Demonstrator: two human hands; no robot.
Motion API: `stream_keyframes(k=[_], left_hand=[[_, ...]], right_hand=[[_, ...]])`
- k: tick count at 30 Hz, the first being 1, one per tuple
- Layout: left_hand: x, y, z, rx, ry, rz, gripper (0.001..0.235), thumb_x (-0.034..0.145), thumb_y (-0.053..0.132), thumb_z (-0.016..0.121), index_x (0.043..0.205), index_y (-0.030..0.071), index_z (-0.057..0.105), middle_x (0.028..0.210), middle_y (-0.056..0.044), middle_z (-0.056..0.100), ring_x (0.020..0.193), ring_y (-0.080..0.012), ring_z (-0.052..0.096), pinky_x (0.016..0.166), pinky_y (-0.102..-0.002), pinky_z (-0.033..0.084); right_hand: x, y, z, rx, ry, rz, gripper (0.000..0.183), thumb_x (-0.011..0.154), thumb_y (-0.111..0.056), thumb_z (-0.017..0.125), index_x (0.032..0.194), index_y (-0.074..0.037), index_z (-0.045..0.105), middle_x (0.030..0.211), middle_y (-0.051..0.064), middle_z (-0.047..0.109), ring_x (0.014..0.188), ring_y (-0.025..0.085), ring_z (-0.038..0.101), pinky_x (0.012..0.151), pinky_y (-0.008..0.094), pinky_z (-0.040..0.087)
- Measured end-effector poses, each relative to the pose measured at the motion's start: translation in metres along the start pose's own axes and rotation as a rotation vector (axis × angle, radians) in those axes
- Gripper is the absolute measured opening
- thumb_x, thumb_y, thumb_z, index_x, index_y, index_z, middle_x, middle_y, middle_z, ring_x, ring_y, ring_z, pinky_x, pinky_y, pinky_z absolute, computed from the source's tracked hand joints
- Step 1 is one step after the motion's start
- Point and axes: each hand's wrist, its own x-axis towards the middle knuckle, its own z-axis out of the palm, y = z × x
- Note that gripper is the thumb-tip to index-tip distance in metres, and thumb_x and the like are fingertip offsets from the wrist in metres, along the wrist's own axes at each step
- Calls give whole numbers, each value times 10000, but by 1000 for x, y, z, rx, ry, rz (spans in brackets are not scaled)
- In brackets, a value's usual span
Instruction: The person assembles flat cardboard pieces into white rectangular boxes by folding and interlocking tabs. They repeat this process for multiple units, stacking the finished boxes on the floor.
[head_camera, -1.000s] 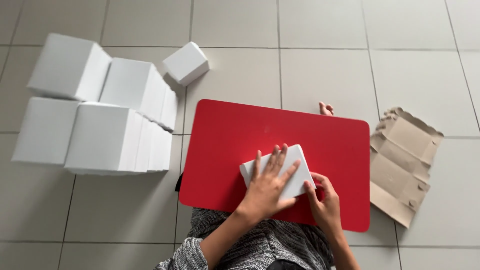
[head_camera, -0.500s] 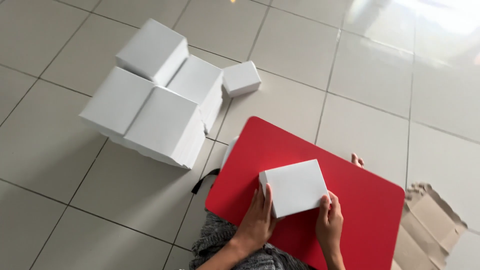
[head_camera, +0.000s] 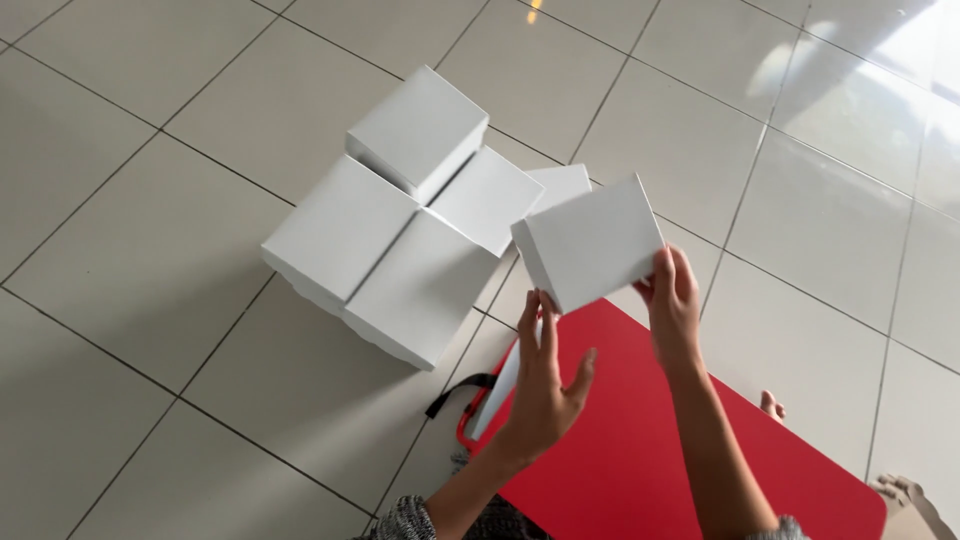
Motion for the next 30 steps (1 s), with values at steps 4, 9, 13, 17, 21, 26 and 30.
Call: stream_keyframes(k=[4,9,13,17,21,26,30], left_hand=[[24,-3,-7,-30,-72,-196,881,1054,254,584,1627,114,-71,1708,-259,-84,1583,-501,94,1159,-600,399],[38,-28,-3,-15,-26,-231,931,1006,244,578,1624,-15,-68,1648,-396,-51,1497,-631,63,1121,-705,291],[30,-53,11,-2,-8,-286,968,997,293,595,1608,-65,-65,1638,-415,-29,1500,-615,88,1134,-668,287],[25,-59,21,35,28,-290,1015,981,250,656,1600,-83,-77,1648,-399,-43,1520,-576,60,1175,-629,234],[28,-40,5,-47,-51,-323,954,1032,235,586,1583,-10,-153,1689,-300,-138,1586,-473,-90,1276,-576,85],[24,-10,-13,-134,-217,-324,978,1045,214,590,1584,100,-218,1657,-235,-332,1585,-480,-181,1237,-639,183],[26,-6,-20,-156,-249,-356,958,1049,261,568,1588,110,-208,1654,-237,-343,1584,-496,-162,1210,-664,205]], right_hand=[[45,-21,44,2,-122,-62,350,1076,-409,464,1149,-103,617,955,-25,576,920,88,559,917,288,530],[103,17,75,-83,-186,-180,419,1136,-413,435,1346,-101,620,1154,132,658,1095,249,636,1028,505,519],[120,30,93,-239,-212,-187,463,1139,-451,399,1344,-101,622,1209,165,653,1177,289,611,1063,557,468],[134,47,101,-265,-190,-137,460,1135,-472,399,1278,-117,654,1148,125,655,1156,263,606,1082,560,457],[106,-1,120,-282,-227,-79,422,1072,-523,365,896,-166,505,792,-82,417,753,76,382,823,267,463],[106,-4,130,-356,-153,-74,420,1092,-484,349,796,-187,365,719,-94,331,663,74,290,612,267,256],[111,-1,139,-329,-146,-94,402,1101,-452,354,793,-193,358,720,-101,303,667,71,258,616,272,237]])
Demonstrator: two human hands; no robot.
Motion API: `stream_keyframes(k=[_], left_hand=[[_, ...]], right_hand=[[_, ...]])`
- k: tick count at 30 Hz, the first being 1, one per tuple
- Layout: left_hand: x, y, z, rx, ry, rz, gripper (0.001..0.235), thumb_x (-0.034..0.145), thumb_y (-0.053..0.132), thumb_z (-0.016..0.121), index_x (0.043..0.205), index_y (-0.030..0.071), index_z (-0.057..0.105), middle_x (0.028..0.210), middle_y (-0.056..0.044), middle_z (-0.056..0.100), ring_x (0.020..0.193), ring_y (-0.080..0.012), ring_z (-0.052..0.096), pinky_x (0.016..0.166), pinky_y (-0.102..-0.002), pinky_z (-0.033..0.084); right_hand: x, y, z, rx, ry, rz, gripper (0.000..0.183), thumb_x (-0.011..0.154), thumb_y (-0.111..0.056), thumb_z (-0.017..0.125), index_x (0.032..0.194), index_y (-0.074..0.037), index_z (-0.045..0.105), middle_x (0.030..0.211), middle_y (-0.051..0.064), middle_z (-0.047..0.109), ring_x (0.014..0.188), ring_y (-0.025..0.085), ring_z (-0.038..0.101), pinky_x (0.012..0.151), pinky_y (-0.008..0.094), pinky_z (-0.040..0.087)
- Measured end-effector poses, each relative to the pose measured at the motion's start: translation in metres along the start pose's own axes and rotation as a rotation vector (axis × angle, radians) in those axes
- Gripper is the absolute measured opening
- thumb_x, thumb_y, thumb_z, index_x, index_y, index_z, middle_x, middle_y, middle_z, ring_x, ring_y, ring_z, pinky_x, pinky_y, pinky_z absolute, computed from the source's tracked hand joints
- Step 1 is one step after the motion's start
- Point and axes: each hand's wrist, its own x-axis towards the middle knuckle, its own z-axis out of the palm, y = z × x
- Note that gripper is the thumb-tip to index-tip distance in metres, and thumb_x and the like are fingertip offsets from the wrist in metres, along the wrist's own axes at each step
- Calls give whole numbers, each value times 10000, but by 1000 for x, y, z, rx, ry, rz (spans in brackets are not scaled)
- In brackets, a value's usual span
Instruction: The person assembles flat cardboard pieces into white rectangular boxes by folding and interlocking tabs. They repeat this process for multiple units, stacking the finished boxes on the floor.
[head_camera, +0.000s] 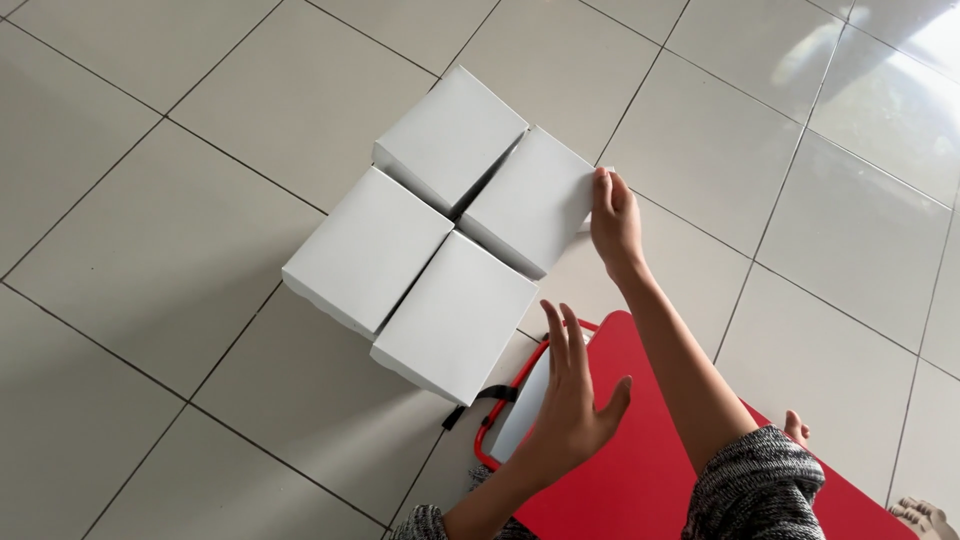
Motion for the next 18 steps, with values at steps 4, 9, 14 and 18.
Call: stream_keyframes(k=[4,9,14,18], left_hand=[[3,-2,-2,5,-8,-16,939,1045,446,483,1585,140,-222,1661,-210,-350,1592,-490,-143,1204,-662,203],[9,-3,-5,68,18,19,966,1047,297,562,1584,104,-218,1669,-222,-313,1587,-435,-204,1264,-599,109],[7,-11,5,156,4,30,1059,989,141,677,1596,102,-190,1671,-240,-296,1590,-493,-117,1233,-573,265],[-6,-37,28,307,-157,44,960,989,164,685,1632,78,-22,1672,-313,-189,1570,-495,-142,1248,-608,135]], right_hand=[[3,-2,5,-57,4,-2,412,1093,-461,350,796,-178,384,727,-90,326,673,84,283,625,280,256],[-5,-12,1,-40,-17,22,564,1023,-584,302,1104,-127,622,884,-49,517,819,108,479,776,277,397],[-31,27,-17,54,-45,52,677,985,-580,214,1443,-134,438,1450,207,596,1423,286,521,1136,462,363],[-95,58,-49,-118,-9,37,687,1004,-576,250,1456,-100,454,1555,97,487,1433,278,460,1131,399,325]])
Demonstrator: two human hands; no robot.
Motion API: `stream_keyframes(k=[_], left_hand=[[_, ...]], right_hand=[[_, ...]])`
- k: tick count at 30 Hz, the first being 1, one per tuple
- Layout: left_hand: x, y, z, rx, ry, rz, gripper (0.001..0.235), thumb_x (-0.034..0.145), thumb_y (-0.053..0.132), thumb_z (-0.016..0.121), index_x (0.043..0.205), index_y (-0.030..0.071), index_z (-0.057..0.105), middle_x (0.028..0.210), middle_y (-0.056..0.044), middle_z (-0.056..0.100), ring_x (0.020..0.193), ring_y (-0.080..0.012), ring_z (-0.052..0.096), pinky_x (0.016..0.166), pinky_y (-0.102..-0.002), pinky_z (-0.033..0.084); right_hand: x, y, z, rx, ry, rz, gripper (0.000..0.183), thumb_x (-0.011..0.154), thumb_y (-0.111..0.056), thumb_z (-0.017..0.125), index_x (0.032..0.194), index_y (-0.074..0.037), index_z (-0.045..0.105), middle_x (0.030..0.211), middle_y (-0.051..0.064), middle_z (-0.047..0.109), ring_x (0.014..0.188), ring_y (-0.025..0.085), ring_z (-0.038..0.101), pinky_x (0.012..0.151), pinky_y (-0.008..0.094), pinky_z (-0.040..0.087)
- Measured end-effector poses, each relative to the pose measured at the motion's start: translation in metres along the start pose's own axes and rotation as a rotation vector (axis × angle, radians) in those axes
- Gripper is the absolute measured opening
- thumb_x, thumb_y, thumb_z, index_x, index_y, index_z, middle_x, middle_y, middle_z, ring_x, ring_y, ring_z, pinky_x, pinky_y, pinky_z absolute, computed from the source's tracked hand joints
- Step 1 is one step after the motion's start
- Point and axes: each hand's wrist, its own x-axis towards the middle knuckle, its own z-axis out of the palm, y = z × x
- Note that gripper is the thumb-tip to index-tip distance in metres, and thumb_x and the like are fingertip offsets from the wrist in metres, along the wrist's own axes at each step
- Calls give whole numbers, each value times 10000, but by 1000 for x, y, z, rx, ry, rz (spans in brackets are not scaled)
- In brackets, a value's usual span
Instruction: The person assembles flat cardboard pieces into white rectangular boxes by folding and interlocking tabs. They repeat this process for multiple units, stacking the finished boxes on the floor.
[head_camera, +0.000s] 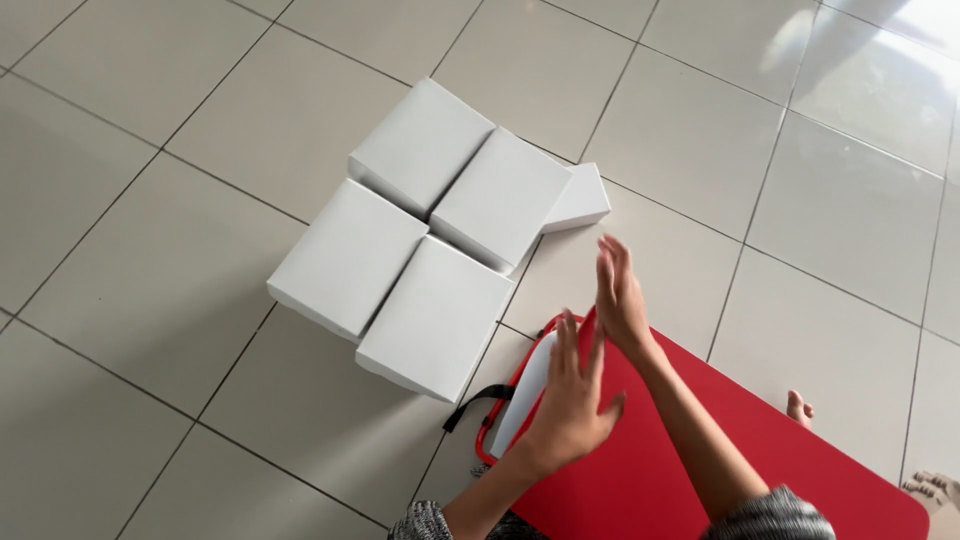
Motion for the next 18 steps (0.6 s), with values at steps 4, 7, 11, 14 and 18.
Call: stream_keyframes(k=[4,7,11,14,18], left_hand=[[-21,-30,58,708,-179,102,890,972,499,522,1606,-5,153,1672,-292,40,1572,-420,-12,1266,-582,-17],[-28,-33,81,831,-60,303,775,979,498,459,1583,22,366,1686,-263,231,1585,-405,153,1293,-565,63],[-19,-29,110,613,-123,401,679,957,320,551,1561,37,426,1655,-302,254,1539,-482,201,1264,-576,153],[-7,-17,138,553,-230,437,643,958,265,565,1547,49,428,1647,-285,276,1540,-466,207,1261,-563,167],[5,0,193,574,-341,546,583,932,267,578,1492,110,541,1608,-268,380,1502,-457,324,1224,-553,237]], right_hand=[[-61,63,-40,-336,53,-250,551,1043,-339,448,1501,-37,391,1586,191,437,1485,336,398,1173,470,357],[-99,101,-69,-457,212,-238,486,993,-227,575,1441,-59,487,1556,163,494,1472,308,430,1157,456,396],[-147,123,-103,-376,429,-112,431,977,-137,605,1397,-91,526,1540,163,517,1437,389,468,1143,518,426],[-168,137,-129,-393,500,-81,446,964,-127,616,1397,-63,531,1532,185,502,1423,376,473,1092,515,468],[-193,191,-179,-555,725,-22,465,903,-162,726,1344,-71,612,1467,187,546,1374,365,521,1197,451,375]])
